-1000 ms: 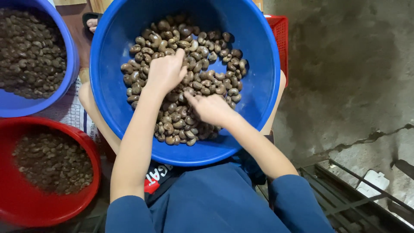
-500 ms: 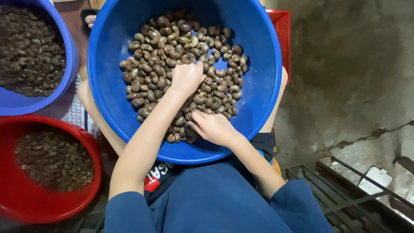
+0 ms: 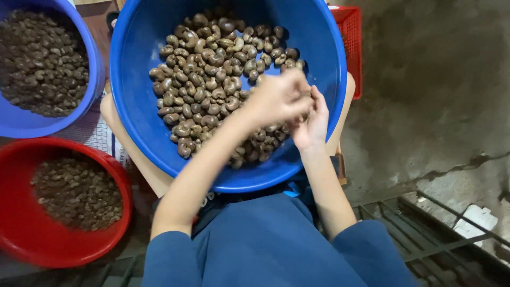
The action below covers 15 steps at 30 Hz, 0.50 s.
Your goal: Sorting cashew nuts by hand from a large blue bowl into smaller red and blue bowls.
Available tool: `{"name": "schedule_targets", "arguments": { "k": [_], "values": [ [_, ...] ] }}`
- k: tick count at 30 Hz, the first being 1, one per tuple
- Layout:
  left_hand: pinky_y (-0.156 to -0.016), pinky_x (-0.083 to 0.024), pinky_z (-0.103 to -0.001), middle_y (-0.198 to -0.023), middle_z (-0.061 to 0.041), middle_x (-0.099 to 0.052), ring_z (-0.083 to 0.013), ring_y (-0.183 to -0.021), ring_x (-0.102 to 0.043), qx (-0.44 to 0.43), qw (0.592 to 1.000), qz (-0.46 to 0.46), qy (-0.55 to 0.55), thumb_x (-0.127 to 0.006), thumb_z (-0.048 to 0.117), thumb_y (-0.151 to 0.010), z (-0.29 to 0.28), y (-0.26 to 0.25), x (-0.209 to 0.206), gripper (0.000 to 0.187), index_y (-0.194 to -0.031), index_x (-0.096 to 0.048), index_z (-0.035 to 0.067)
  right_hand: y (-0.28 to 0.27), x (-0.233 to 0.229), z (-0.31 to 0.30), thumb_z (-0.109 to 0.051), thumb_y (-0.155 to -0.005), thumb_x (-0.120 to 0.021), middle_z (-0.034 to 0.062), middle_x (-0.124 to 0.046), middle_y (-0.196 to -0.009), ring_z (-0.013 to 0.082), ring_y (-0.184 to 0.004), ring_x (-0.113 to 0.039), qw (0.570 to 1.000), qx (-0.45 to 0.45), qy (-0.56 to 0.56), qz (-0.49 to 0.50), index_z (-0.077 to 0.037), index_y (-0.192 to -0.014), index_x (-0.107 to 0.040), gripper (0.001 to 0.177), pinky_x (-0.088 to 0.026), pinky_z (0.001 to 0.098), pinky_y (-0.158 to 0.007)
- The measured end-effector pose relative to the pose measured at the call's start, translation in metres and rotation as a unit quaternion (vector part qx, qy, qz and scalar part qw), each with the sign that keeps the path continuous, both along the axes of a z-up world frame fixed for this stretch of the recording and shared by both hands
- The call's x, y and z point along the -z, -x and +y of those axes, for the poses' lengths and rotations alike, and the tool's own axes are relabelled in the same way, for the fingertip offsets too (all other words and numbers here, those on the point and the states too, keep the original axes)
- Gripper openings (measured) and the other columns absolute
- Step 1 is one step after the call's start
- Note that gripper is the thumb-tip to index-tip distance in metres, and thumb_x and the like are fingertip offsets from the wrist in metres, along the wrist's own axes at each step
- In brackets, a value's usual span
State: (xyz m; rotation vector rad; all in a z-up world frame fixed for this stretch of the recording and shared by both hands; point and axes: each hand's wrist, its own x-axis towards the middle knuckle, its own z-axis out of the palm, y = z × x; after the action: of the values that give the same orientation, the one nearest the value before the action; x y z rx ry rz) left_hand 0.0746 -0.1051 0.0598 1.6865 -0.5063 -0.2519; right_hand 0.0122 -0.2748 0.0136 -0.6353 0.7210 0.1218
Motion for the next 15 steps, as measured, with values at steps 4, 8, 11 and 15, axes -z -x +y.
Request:
{"name": "schedule_targets", "arguments": {
  "k": [4,8,11,15],
  "values": [
    [-0.058,-0.053,-0.048,-0.079,-0.015,-0.064,-0.0398,-0.077,-0.069,-0.085,0.928,-0.326,-0.161,-0.06,0.034,-0.089,-0.091,0.032,0.02,0.026,-0.098,-0.058,0.009,-0.004,0.009,-0.04,-0.032,-0.099,-0.061,0.0112,-0.075,-0.09,0.0126,-0.044,-0.042,0.996,0.071,0.01,-0.048,-0.01,-0.105,-0.071,0.025,-0.028,0.0178,-0.041],
    [-0.064,-0.046,-0.041,-0.081,-0.007,-0.05,-0.0341,-0.081,-0.059,-0.219,0.832,-0.498,-0.108,-0.05,0.019,-0.089,-0.126,0.04,-0.014,0.013,-0.081,-0.056,0.01,0.004,0.022,-0.076,-0.03,-0.098,-0.062,0.0112,-0.073,-0.091,0.0143,-0.055,-0.049,0.986,0.151,0.003,-0.075,-0.007,-0.104,-0.072,0.026,-0.031,0.0168,-0.046],
    [-0.075,-0.049,-0.045,-0.089,-0.014,-0.053,-0.0377,-0.086,-0.056,-0.203,0.84,-0.502,-0.034,-0.046,0.02,-0.094,-0.147,0.046,-0.023,0.021,-0.084,-0.058,0.006,0.012,0.029,-0.112,-0.029,-0.097,-0.064,0.0111,-0.072,-0.091,0.0156,-0.064,-0.054,0.973,0.213,0.003,-0.094,-0.005,-0.103,-0.073,0.026,-0.034,0.016,-0.049],
    [-0.079,-0.048,-0.049,-0.095,-0.021,-0.052,-0.0404,-0.09,-0.053,-0.225,0.826,-0.516,-0.028,-0.04,0.013,-0.101,-0.107,0.057,-0.05,0.026,-0.089,-0.059,0.0,0.01,0.043,-0.157,-0.027,-0.096,-0.066,0.011,-0.07,-0.092,0.0174,-0.075,-0.061,0.947,0.296,-0.001,-0.122,-0.003,-0.102,-0.074,0.026,-0.037,0.0149,-0.054]
  ]
}}
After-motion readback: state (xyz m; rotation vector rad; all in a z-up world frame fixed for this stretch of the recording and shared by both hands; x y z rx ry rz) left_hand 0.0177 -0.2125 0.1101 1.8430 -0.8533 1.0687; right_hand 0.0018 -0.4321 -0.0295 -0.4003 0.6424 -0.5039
